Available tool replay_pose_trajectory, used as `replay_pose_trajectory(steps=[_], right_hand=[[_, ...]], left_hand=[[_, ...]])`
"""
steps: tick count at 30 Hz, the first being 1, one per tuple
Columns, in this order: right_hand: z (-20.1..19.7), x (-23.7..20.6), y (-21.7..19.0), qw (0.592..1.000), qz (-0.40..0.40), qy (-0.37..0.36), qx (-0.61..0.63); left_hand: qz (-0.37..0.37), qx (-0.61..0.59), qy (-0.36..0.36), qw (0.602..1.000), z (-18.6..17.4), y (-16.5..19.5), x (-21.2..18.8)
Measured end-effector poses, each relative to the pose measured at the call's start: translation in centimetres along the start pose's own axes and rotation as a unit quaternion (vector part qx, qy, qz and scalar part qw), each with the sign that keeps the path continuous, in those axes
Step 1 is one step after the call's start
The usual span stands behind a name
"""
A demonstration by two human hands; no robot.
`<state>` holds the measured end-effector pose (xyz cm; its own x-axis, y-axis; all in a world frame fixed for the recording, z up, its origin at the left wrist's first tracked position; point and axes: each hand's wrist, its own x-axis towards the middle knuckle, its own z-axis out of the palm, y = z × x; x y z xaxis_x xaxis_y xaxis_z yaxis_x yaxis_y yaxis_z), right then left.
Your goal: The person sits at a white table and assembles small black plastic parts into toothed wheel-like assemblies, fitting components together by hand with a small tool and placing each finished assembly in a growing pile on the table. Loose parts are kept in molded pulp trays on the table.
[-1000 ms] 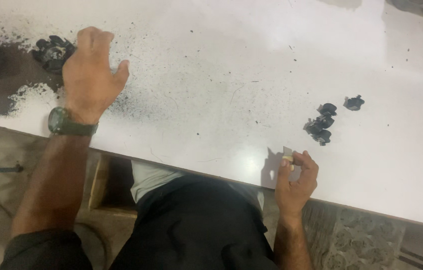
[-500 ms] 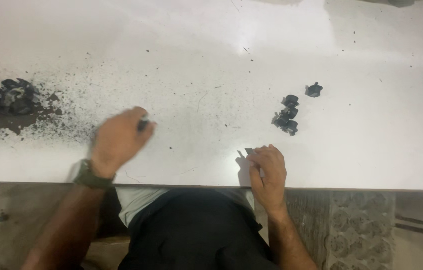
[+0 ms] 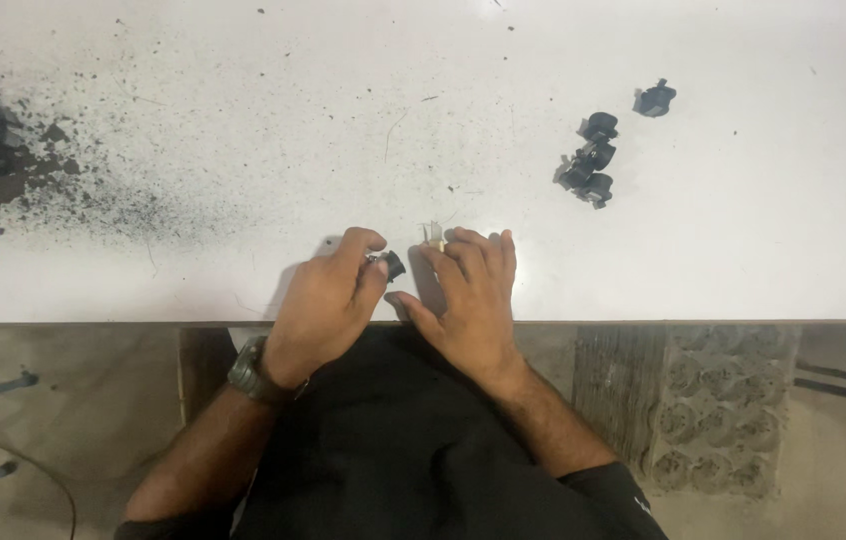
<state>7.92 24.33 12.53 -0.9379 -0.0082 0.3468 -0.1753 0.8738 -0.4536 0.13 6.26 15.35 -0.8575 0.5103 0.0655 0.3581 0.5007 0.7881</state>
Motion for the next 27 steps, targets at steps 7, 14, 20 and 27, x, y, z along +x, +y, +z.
replay_pose_trajectory(steps=[7, 14, 20, 27], right_hand=[[1.1, 0.8, -0.4, 1.000, -0.027, 0.005, -0.002], [0.9, 0.6, -0.4, 0.999, -0.016, 0.027, 0.016], [0.9, 0.4, -0.8, 1.000, -0.018, 0.022, -0.005], [0.6, 0.6, -1.0, 0.999, -0.032, -0.003, -0.013]], left_hand=[[0.088, 0.070, 0.027, 0.993, 0.4, -1.0, -1.8], [0.173, 0.207, 0.053, 0.961, 0.8, -2.8, -2.3], [0.215, 0.167, 0.115, 0.955, 1.3, -3.0, -2.7], [0.241, 0.149, 0.116, 0.952, 1.2, -2.8, -2.4]])
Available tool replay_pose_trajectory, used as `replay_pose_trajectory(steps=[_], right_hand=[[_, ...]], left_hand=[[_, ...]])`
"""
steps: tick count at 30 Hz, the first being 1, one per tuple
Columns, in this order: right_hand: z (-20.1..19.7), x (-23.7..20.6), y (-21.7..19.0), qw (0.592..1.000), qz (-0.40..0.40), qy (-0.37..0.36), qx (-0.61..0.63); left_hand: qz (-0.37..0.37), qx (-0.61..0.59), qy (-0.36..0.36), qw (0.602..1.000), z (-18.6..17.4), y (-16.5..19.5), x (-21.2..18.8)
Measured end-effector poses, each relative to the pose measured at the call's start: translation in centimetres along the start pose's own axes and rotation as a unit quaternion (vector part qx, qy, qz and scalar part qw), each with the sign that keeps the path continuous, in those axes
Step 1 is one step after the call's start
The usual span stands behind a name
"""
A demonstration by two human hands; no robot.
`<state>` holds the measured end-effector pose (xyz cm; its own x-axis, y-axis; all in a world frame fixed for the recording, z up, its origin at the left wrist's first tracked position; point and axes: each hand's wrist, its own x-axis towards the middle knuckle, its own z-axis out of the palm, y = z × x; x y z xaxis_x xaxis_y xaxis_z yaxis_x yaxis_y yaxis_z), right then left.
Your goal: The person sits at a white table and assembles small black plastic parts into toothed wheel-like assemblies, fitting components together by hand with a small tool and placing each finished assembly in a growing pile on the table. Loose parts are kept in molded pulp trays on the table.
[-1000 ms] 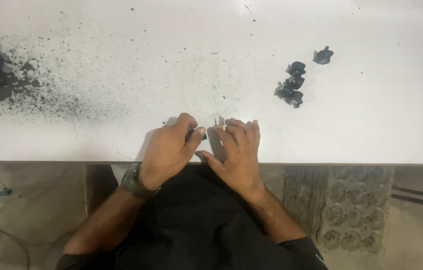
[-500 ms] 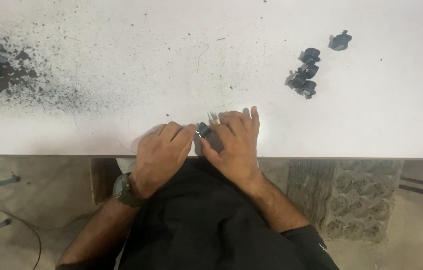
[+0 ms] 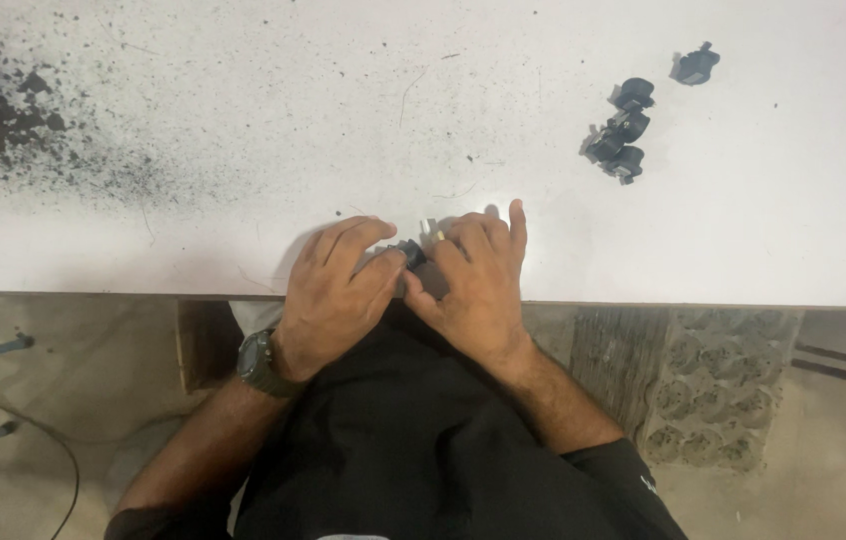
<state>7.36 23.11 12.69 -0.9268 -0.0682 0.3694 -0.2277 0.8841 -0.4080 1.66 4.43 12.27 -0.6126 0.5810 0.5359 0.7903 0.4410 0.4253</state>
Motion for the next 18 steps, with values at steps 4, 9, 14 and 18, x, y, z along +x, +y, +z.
replay_pose_trajectory(steps=[4, 9, 14, 18], right_hand=[[-0.1, 0.0, 0.2, 1.000, 0.012, -0.002, 0.007], [0.0, -0.9, 0.6, 0.999, 0.007, 0.015, 0.027], [0.6, -3.0, 1.0, 0.990, -0.043, 0.098, 0.097], [2.1, -4.3, 1.1, 0.977, -0.042, 0.102, 0.180]], left_hand=[[-0.011, 0.004, -0.007, 1.000, -0.2, -0.1, -0.2], [-0.024, -0.010, -0.006, 1.000, -0.1, -0.1, -0.7], [-0.038, -0.017, 0.005, 0.999, 0.1, -0.2, -1.0], [-0.043, -0.029, 0.019, 0.998, 0.2, 0.0, -1.2]])
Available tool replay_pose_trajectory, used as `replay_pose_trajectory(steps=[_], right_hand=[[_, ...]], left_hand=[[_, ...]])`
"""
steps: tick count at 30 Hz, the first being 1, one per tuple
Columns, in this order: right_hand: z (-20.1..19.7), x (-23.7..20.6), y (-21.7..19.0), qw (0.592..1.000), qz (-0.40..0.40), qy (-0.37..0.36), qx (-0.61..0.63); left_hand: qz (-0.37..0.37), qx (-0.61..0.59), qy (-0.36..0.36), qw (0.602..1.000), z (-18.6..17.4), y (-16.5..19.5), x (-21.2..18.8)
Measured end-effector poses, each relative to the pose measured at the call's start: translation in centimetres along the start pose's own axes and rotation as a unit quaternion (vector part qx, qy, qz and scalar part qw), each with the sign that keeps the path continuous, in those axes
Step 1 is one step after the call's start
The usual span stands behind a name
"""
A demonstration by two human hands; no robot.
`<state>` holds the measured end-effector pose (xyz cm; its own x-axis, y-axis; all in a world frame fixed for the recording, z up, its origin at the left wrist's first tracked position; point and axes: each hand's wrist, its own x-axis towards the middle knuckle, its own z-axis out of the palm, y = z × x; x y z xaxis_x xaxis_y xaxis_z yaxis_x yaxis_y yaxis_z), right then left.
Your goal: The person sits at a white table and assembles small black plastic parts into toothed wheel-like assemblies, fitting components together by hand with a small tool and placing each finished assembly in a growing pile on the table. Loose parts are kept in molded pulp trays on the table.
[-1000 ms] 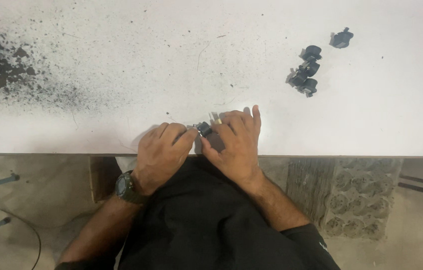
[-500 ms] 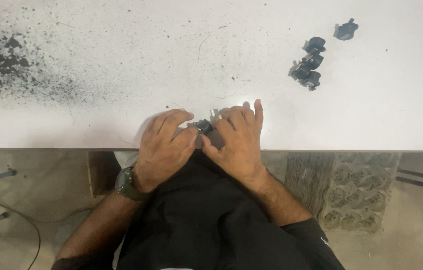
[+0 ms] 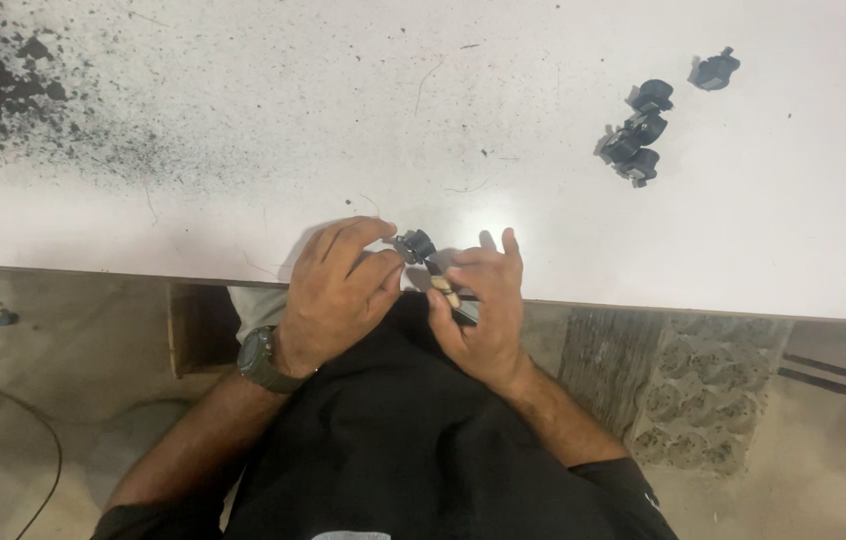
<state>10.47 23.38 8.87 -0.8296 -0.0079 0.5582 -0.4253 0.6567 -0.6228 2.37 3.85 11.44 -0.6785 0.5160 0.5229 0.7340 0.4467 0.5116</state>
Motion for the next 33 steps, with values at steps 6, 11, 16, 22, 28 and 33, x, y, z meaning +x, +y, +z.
replay_pose_trajectory(steps=[6, 11, 16, 22, 28, 33], right_hand=[[0.4, 0.0, 0.3, 0.999, 0.032, 0.036, -0.024], [-0.8, 1.6, 0.0, 0.991, 0.046, -0.032, -0.120], [-0.7, 3.2, -0.9, 0.984, 0.052, -0.087, -0.148], [-0.6, 3.3, -0.7, 0.983, 0.064, -0.096, -0.143], [-0.4, 2.9, -0.3, 0.986, 0.051, -0.095, -0.125], [-0.2, 2.7, 0.0, 0.986, 0.039, -0.087, -0.136]], left_hand=[[0.002, -0.012, 0.011, 1.000, 0.2, 0.0, -0.3], [0.024, 0.007, 0.015, 1.000, 0.5, -0.3, -0.6], [0.050, 0.027, 0.014, 0.998, 0.5, -0.5, -0.8], [0.041, 0.020, 0.030, 0.999, 0.3, -0.4, -0.5], [-0.062, -0.075, -0.002, 0.995, -0.2, -0.2, 0.3], [-0.102, -0.059, -0.002, 0.993, 0.3, 0.3, 0.5]])
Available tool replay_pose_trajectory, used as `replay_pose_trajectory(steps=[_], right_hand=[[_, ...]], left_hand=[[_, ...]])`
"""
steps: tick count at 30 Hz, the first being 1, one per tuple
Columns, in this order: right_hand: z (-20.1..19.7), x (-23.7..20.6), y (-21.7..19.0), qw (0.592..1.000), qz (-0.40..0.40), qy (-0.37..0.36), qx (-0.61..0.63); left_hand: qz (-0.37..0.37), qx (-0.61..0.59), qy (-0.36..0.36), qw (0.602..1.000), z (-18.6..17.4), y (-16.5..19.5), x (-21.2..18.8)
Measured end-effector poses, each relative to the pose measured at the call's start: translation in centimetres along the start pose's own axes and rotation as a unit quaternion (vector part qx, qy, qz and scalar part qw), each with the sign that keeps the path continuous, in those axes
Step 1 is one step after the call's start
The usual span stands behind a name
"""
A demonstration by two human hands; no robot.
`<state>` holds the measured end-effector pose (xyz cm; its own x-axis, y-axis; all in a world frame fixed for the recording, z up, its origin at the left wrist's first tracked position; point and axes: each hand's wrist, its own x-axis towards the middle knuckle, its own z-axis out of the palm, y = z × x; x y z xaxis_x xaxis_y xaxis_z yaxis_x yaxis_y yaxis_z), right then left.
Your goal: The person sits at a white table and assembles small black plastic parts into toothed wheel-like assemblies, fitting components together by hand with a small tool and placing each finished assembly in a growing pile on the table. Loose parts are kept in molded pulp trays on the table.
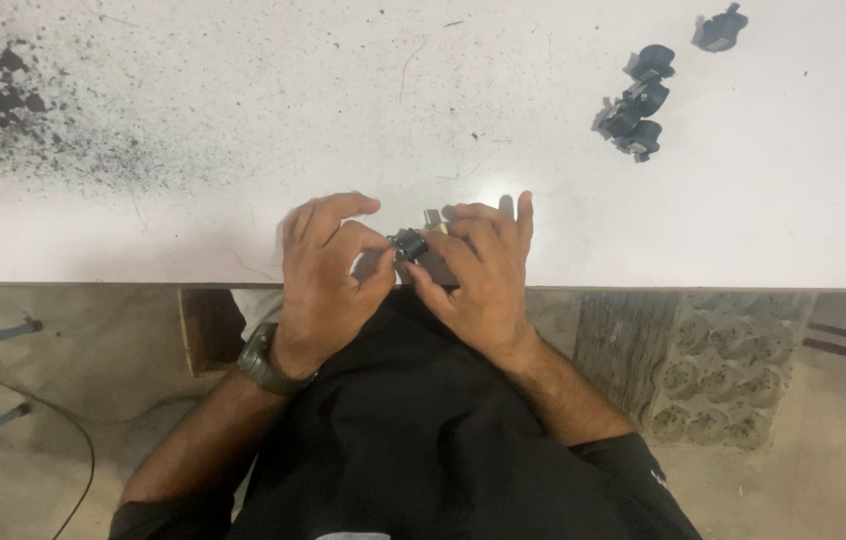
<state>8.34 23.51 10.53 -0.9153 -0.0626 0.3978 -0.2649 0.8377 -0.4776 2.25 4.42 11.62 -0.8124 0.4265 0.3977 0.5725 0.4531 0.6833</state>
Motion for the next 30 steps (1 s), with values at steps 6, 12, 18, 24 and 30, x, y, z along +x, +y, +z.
replay_pose_trajectory(steps=[6, 12, 18, 24, 30], right_hand=[[0.2, -0.4, 0.2, 1.000, 0.003, 0.007, -0.004], [0.3, -0.4, 0.3, 1.000, 0.004, -0.007, -0.009], [0.4, -0.5, 0.3, 1.000, 0.009, -0.003, -0.003], [0.4, -0.4, 0.4, 1.000, 0.001, -0.002, 0.001], [0.3, -0.4, 0.2, 1.000, 0.009, -0.008, 0.003]], left_hand=[[0.038, 0.052, 0.022, 0.998, 0.7, -0.1, -0.4], [0.050, 0.088, 0.014, 0.995, 0.8, -0.2, -0.9], [0.044, 0.049, 0.000, 0.998, 0.7, -0.4, -1.2], [0.051, 0.041, -0.006, 0.998, 0.8, -0.5, -1.7], [0.081, 0.088, 0.008, 0.993, 0.8, -0.7, -1.9]])
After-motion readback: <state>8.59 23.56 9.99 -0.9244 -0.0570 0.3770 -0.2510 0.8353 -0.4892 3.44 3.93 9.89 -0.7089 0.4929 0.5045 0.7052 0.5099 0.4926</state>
